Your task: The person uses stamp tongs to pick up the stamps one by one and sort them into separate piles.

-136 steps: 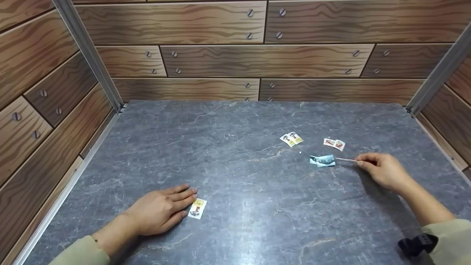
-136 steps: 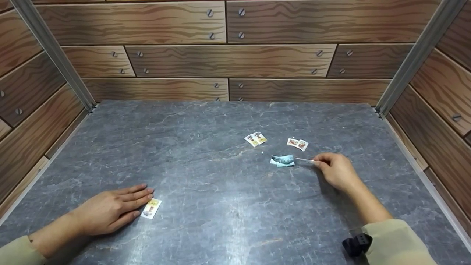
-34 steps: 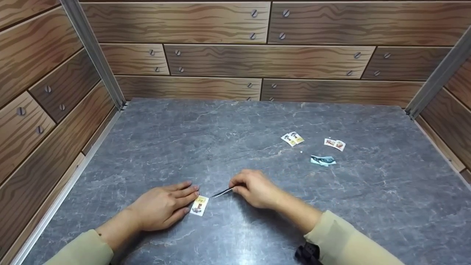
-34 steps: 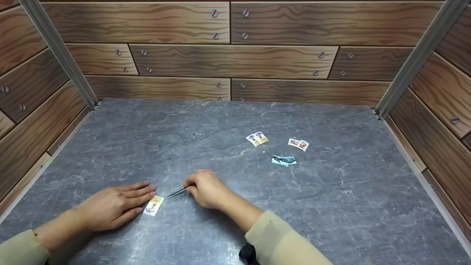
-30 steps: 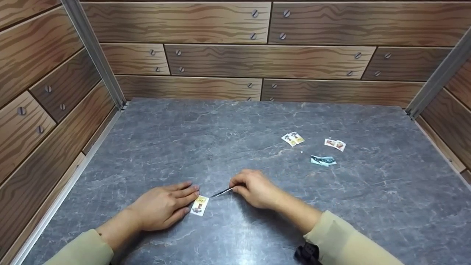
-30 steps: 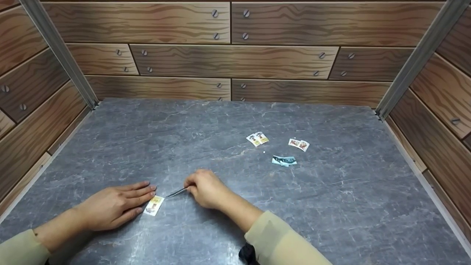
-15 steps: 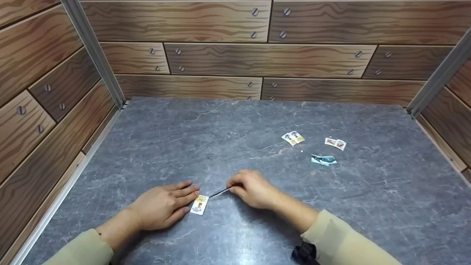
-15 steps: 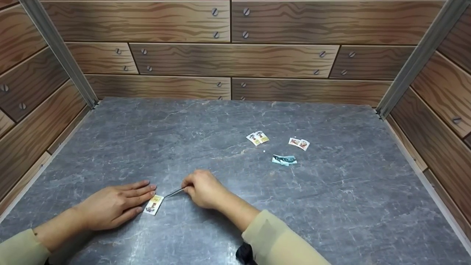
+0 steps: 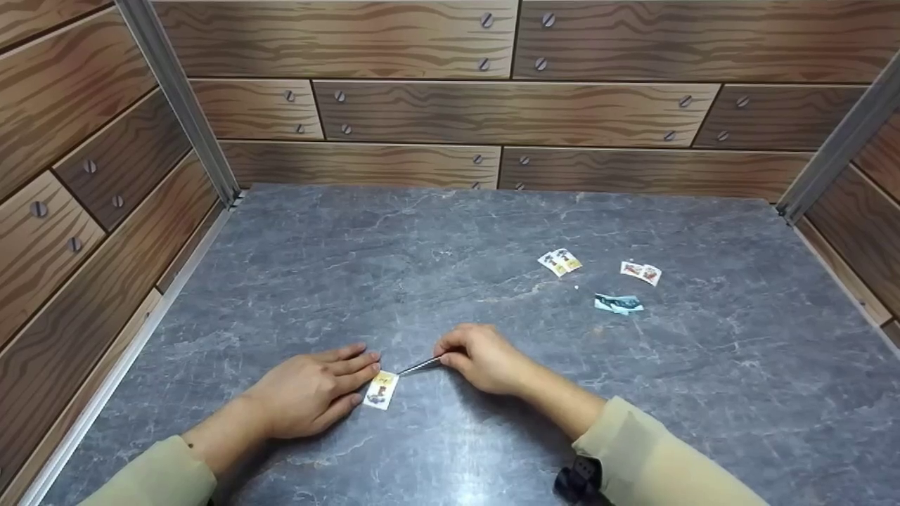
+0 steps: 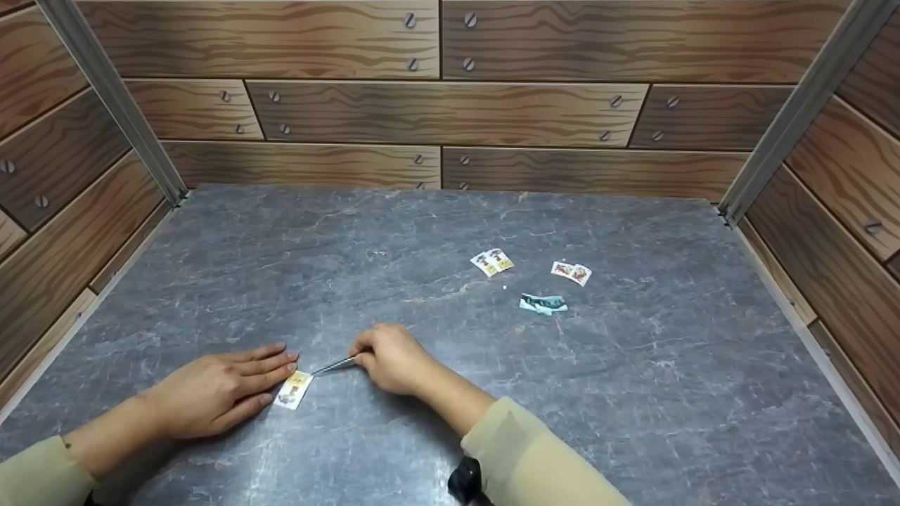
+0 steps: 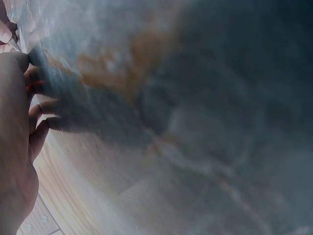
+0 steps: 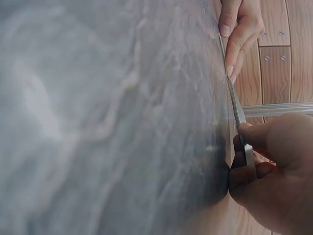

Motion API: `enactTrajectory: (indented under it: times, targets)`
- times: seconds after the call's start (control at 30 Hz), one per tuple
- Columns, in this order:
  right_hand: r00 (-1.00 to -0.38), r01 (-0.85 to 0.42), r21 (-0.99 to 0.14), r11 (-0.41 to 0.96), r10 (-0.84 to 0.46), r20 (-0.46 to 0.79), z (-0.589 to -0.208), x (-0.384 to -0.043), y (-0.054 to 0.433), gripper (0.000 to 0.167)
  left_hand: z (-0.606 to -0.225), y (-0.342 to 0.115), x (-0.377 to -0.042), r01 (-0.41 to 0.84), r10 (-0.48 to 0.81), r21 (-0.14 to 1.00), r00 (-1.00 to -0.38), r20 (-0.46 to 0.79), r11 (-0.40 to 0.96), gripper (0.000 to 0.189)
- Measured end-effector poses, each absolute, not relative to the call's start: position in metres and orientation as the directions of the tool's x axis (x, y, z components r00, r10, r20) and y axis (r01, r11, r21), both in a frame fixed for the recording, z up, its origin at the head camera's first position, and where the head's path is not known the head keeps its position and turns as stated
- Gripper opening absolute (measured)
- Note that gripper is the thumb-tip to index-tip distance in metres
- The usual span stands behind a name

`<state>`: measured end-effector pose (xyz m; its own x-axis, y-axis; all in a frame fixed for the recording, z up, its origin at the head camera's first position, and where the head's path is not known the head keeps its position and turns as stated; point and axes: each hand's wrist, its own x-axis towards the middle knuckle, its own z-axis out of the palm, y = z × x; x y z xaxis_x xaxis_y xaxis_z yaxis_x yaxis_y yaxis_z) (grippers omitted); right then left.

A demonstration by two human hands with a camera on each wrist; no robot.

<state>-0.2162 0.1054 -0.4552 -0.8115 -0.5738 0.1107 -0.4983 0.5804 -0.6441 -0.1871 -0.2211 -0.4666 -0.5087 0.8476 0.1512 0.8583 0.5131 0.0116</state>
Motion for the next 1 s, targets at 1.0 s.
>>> enactTrajectory:
  times: [1.0]
  targets:
    - [-0.809,-0.513,-0.650,0.561,-0.568,0.150,-0.448,-0.216,0.130,0.008,-0.467,-0.222,-0.185,0.859,0.852,-0.028,-0.504,0.141,0.512,0.052]
